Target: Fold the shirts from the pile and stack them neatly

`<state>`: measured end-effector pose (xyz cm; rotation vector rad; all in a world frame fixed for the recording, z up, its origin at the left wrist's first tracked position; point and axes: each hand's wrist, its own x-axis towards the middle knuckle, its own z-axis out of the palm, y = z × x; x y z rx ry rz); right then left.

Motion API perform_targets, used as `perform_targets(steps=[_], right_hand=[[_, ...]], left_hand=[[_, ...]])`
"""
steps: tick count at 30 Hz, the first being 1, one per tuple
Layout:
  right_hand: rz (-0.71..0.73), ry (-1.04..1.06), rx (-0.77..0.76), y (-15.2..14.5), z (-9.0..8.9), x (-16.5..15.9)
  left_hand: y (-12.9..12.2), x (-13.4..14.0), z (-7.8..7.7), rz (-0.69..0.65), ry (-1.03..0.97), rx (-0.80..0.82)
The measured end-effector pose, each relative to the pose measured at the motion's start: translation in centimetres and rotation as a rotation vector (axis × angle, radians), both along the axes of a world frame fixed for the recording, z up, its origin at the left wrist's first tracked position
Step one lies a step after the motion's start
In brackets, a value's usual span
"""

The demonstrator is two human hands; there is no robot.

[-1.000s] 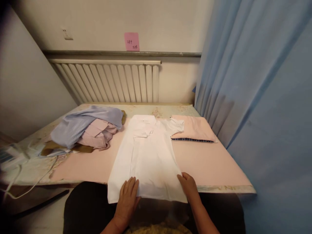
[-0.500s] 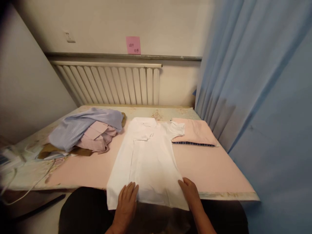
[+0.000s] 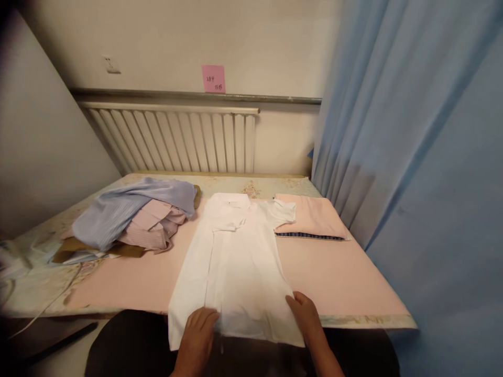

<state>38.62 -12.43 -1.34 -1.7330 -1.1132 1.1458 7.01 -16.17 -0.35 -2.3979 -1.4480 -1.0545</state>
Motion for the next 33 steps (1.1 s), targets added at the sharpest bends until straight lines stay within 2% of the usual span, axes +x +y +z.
perform_targets(steps=[6,11,13,16,19,21,24,27,33], right_hand=[[-0.009,-0.049,0.019,-0.1,0.5,-0.3],[-0.008,-0.055,0.018,-0.1,0.8,-0.4],[-0.012,-0.053,0.019,-0.1,1.0,-0.5],[-0.012,-0.046,0.023,-0.2,1.3,-0.7],[-0.013,-0.043,0.027,-0.2,1.6,-0.8],[-0.017,-0.059,0.021,-0.2,1.7,-0.8],[-0.020,-0.080,0.013,-0.2,1.8,-0.9],[-0.022,-0.078,0.023,-0.2,1.7,-0.9],[-0.027,0.006,0.021,-0.2,1.1,-0.7]], left_hand=[[-0.4,0.1,0.1,-0.012,0.011,-0.015],[-0.8,0.2,1.5,-0.087,0.029,-0.154],[-0.4,0.4,2.0,-0.123,0.014,-0.163],[1.5,0.8,2.1,-0.111,-0.010,-0.082],[4.7,1.7,1.5,-0.073,0.028,-0.004],[6.9,2.6,0.9,-0.027,0.079,-0.041],[9.4,3.7,0.2,0.051,0.187,-0.198],[10.3,4.1,-0.5,0.078,0.288,-0.308],[10.1,3.6,-1.2,0.069,0.339,-0.260]])
